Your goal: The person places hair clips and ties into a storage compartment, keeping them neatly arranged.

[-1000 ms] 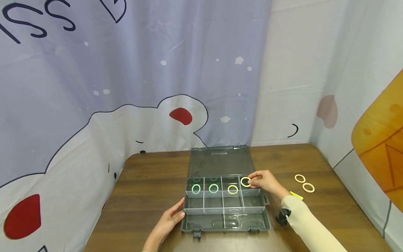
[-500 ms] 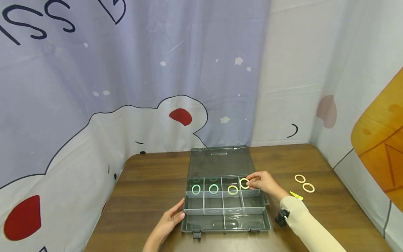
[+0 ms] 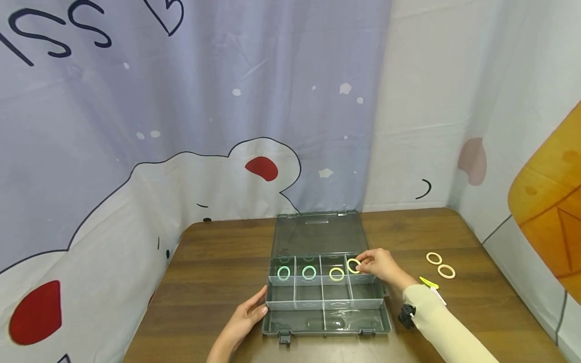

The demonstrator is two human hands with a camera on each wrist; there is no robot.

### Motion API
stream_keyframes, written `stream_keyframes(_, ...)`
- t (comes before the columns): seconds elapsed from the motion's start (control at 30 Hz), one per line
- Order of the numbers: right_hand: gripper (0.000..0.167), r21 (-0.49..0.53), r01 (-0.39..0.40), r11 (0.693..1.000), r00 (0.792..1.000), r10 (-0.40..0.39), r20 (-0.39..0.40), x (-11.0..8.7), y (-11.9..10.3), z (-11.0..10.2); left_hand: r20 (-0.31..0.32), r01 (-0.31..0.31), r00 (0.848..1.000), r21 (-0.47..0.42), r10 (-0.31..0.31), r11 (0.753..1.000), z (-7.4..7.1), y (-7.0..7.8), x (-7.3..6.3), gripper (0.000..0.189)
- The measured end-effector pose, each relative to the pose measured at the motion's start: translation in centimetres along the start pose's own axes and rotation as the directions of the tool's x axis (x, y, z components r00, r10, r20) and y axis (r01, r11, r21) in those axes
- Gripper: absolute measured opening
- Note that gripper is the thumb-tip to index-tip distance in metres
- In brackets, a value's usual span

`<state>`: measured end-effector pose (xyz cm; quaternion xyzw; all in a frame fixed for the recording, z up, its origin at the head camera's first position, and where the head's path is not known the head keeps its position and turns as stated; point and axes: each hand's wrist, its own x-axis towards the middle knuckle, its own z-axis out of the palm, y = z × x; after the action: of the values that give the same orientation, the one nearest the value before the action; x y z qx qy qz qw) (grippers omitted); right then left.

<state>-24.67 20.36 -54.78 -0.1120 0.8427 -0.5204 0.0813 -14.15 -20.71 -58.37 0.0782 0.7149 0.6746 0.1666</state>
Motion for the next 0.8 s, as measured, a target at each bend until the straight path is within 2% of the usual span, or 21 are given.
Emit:
stream_keyframes(0.23, 0.028, -0.062, 0.042, 0.997, 0.999, -0.043, -0.014, -0.03, 0.15, 0.11, -0.003, -0.007, 1.0, 0.002, 0.007, 1.0, 0.06, 0.02, -0.03, 0.06)
stream_keyframes(0.37, 0.03, -0.093, 0.027, 0.995, 0.999, -0.03, -0.025, -0.05, 0.18, 0.08, -0.004, -0.005, 1.0, 0.009, 0.006, 1.0, 0.04, -0.03, -0.02, 0.06)
stream_keyframes(0.8, 0.036, -0.012, 0.009, 1.0, 0.999, -0.01, -0.032, -0.21, 0.01, -0.12, -0.008, -0.029, 1.0, 0.001, 0.029, 1.0, 0.05, -0.25, 0.05, 0.06)
